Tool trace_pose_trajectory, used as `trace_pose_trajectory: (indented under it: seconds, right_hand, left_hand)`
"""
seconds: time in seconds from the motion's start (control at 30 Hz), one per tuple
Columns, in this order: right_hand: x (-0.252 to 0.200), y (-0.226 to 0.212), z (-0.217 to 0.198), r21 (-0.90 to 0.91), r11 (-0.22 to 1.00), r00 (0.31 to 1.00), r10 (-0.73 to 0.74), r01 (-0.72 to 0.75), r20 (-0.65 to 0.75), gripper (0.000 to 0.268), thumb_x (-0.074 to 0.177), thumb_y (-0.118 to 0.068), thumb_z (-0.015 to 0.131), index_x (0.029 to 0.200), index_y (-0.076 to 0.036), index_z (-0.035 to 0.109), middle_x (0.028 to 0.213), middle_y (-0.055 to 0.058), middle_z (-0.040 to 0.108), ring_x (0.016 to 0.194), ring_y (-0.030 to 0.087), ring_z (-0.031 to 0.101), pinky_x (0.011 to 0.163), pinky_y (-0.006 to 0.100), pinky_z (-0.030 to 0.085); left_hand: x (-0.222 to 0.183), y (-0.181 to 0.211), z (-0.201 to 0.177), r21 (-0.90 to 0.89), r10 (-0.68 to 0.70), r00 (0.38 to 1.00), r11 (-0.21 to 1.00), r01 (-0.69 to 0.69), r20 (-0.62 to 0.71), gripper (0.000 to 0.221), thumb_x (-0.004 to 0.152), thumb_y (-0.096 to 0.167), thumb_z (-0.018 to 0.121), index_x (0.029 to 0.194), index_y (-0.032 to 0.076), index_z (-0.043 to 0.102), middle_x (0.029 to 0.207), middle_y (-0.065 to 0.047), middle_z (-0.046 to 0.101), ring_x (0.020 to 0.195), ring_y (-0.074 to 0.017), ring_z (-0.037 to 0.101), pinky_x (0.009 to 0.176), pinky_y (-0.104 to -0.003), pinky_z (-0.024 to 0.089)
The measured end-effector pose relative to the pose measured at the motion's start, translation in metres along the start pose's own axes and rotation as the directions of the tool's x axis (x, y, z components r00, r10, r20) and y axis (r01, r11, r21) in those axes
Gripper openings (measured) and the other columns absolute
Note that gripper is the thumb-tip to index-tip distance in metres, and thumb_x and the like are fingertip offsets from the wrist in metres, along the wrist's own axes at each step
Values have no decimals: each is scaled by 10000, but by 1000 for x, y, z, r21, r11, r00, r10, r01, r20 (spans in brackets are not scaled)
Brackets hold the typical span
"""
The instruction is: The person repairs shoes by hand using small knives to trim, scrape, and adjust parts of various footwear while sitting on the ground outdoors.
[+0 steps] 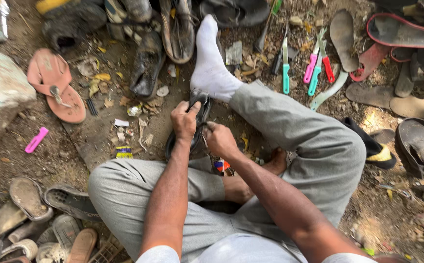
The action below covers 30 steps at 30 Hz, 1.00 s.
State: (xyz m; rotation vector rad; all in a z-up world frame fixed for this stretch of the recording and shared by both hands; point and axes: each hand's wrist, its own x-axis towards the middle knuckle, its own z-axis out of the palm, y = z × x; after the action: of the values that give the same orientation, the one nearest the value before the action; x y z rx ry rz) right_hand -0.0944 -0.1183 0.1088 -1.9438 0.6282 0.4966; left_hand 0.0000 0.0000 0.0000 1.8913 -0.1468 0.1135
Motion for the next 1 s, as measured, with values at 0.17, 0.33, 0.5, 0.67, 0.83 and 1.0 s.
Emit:
trace_pose_trajectory:
  seconds: [0.17, 0.33, 0.5, 0.67, 0.83, 1.0]
  right_hand:
    - [-50, 82, 58, -258, 900, 912, -392, 353, -121, 383, 936, -224, 641, 1272, -48, 693, 1193, 301, 670, 1116, 498, 594, 920, 538, 463]
    - [-34, 80, 42, 31, 949, 949, -314, 314, 22, 350, 1009, -237, 587, 1271, -25, 681, 1127, 218, 749, 1034, 331, 711, 903, 413, 546]
    - [-27, 64, 25, 106, 986, 968, -149, 130, 202, 373, 1013, -248, 575, 1306, -29, 654, 1075, 144, 762, 870, 193, 675, 802, 367, 553]
    - [-24, 63, 21, 116, 991, 956, -100, 70, 274, 333, 1042, -249, 567, 1262, -35, 697, 772, 64, 628, 671, 128, 568, 631, 329, 495]
    - [-23, 63, 16, 178, 977, 959, -157, 117, 235, 333, 1039, -239, 578, 1272, -30, 693, 721, 33, 604, 627, 102, 547, 586, 317, 473]
    - [-4, 68, 6, 115, 988, 978, -124, 106, 166, 391, 1018, -286, 552, 1319, -53, 646, 934, 67, 731, 695, 176, 660, 661, 362, 558]
  left_hand:
    - [9, 29, -21, -121, -252, 952, 965, 233, -173, 254, 970, 306, 715, 900, 63, 739, 764, -39, 686, 678, -223, 594, 641, -399, 461]
    - [12, 44, -22, -148, -385, 923, 913, 381, 2, 371, 972, 338, 725, 864, -16, 699, 726, -71, 603, 665, -266, 523, 614, -427, 407]
    - [2, 78, -74, 517, -238, 967, 841, 159, 90, 525, 886, 453, 821, 1019, -39, 694, 1091, -181, 596, 1007, -325, 571, 855, -492, 468]
    - [-42, 76, -97, 776, -210, 864, 568, -273, 458, 378, 852, 397, 790, 964, 38, 756, 1205, -169, 601, 1168, -336, 540, 994, -478, 417]
    - [-39, 56, -81, 532, 30, 840, 761, -370, 541, 254, 824, 218, 739, 1005, 39, 747, 1064, -147, 694, 1048, -305, 603, 978, -482, 364]
    - [-31, 44, -53, 399, -177, 927, 916, 33, 332, 194, 968, 218, 732, 888, 41, 733, 921, -152, 692, 915, -289, 615, 817, -431, 478]
